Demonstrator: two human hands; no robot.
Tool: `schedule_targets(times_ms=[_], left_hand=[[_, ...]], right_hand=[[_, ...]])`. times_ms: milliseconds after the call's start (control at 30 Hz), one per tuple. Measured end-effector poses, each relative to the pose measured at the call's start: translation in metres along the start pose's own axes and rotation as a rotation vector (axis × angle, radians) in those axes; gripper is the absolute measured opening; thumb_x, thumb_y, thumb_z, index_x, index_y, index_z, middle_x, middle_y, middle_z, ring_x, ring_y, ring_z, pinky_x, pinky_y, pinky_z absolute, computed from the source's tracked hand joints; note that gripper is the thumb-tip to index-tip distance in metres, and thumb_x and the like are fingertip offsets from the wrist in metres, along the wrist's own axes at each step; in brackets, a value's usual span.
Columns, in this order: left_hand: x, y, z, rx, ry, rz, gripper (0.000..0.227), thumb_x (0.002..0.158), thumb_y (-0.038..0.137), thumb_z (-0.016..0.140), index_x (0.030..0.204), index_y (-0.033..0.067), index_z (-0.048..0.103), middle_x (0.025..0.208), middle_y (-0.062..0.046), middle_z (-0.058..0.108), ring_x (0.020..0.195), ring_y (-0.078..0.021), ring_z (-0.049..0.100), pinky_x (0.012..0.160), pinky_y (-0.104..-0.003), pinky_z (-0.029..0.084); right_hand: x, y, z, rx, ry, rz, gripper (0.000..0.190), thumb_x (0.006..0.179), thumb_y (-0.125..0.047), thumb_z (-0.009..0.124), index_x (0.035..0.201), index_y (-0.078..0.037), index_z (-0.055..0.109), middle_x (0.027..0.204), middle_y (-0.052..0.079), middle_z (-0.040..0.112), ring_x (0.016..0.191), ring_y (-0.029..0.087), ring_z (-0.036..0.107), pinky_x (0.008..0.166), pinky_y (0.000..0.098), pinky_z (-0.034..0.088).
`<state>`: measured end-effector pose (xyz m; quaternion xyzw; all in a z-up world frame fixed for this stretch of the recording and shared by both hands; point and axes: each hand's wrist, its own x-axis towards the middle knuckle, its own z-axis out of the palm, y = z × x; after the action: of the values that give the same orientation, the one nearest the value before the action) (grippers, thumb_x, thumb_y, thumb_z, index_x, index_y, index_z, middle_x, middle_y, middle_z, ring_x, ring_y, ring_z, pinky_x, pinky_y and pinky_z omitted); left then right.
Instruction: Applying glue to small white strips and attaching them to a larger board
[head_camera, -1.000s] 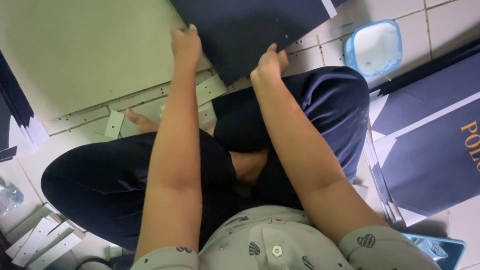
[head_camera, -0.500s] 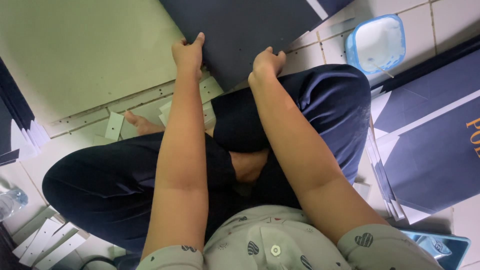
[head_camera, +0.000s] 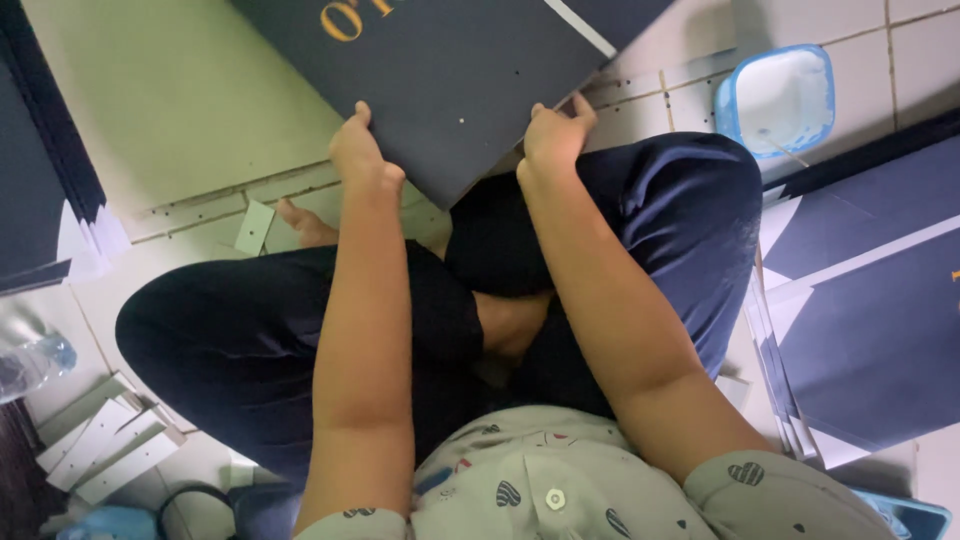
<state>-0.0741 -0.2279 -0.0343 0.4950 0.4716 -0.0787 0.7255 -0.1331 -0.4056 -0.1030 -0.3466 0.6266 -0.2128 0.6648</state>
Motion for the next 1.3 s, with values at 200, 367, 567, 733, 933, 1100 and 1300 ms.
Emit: schedule_targets(times_ms=[200,367,567,733,933,1100,1300], left_hand=[[0.043,-0.063,-0.002,-0.410,-0.083,-0.176,0.033,0.075,0.015,0.064,0.108,0.0124,0.069,0.107,-0.012,0.073,0.090,-0.0334,0.069,0.083,-0.053,0.059],[0.000,-0.112,0.041,-0.612,-0.226,-0.140,0.013,0.087,0.001,0.067,0.099,0.0071,0.068,0.093,-0.016,0.072,0.080,-0.0310,0.068,0.061,-0.050,0.056],[-0.053,-0.079,0.014,-0.046,-0.587,-0.003,0.022,0.088,0.012,0.069,0.109,0.0131,0.070,0.100,-0.009,0.072,0.089,-0.0235,0.069,0.073,-0.044,0.059],[-0.076,-0.033,-0.019,0.481,-0.892,0.092,0.031,0.088,0.021,0.070,0.119,0.0184,0.071,0.107,-0.003,0.073,0.097,-0.0168,0.071,0.084,-0.040,0.061],[-0.034,0.070,-0.051,0.764,-0.842,0.026,0.046,0.089,0.031,0.064,0.130,0.0106,0.061,0.128,-0.010,0.069,0.108,-0.0234,0.073,0.087,-0.030,0.060],[0.095,0.115,-0.084,0.701,-0.381,0.272,0.058,0.092,0.043,0.056,0.142,0.0130,0.056,0.141,-0.011,0.066,0.099,-0.0192,0.075,0.079,-0.023,0.062],[0.084,0.128,-0.073,0.523,-0.003,0.452,0.027,0.088,0.032,0.055,0.114,0.0234,0.056,0.106,0.000,0.064,0.076,-0.0088,0.067,0.058,-0.021,0.055]], right_hand=[[-0.011,-0.014,-0.013,0.144,-0.275,0.071,0.025,0.088,-0.022,0.054,0.063,-0.019,0.048,0.054,0.000,0.051,0.039,0.017,0.039,0.037,0.0341,0.028],[-0.025,0.077,-0.026,1.071,-0.885,-0.003,0.035,0.098,-0.053,0.066,0.119,-0.025,0.067,0.119,0.019,0.073,0.111,0.038,0.068,0.104,0.0565,0.051],[-0.004,0.067,-0.018,1.298,-1.133,0.626,0.021,0.100,-0.024,0.066,0.115,-0.018,0.052,0.095,0.003,0.047,0.092,0.010,0.056,0.084,0.0242,0.055],[0.006,0.081,-0.010,0.268,-0.367,-0.233,0.081,0.088,-0.019,0.076,0.155,-0.016,0.031,0.138,0.023,0.060,0.116,0.031,0.068,0.105,0.0428,0.055],[0.008,0.054,0.009,0.226,0.011,-0.070,0.079,0.082,-0.025,0.078,0.151,-0.011,0.043,0.142,0.018,0.061,0.118,0.029,0.066,0.101,0.0394,0.055],[0.012,0.075,0.015,0.124,-0.083,0.173,0.079,0.080,-0.022,0.077,0.148,-0.009,0.039,0.146,0.016,0.058,0.118,0.031,0.065,0.093,0.0497,0.056],[0.022,0.078,0.027,0.142,-0.306,0.103,0.025,0.096,0.004,0.058,0.113,-0.011,0.045,0.130,0.018,0.060,0.103,0.036,0.066,0.076,0.0674,0.060]])
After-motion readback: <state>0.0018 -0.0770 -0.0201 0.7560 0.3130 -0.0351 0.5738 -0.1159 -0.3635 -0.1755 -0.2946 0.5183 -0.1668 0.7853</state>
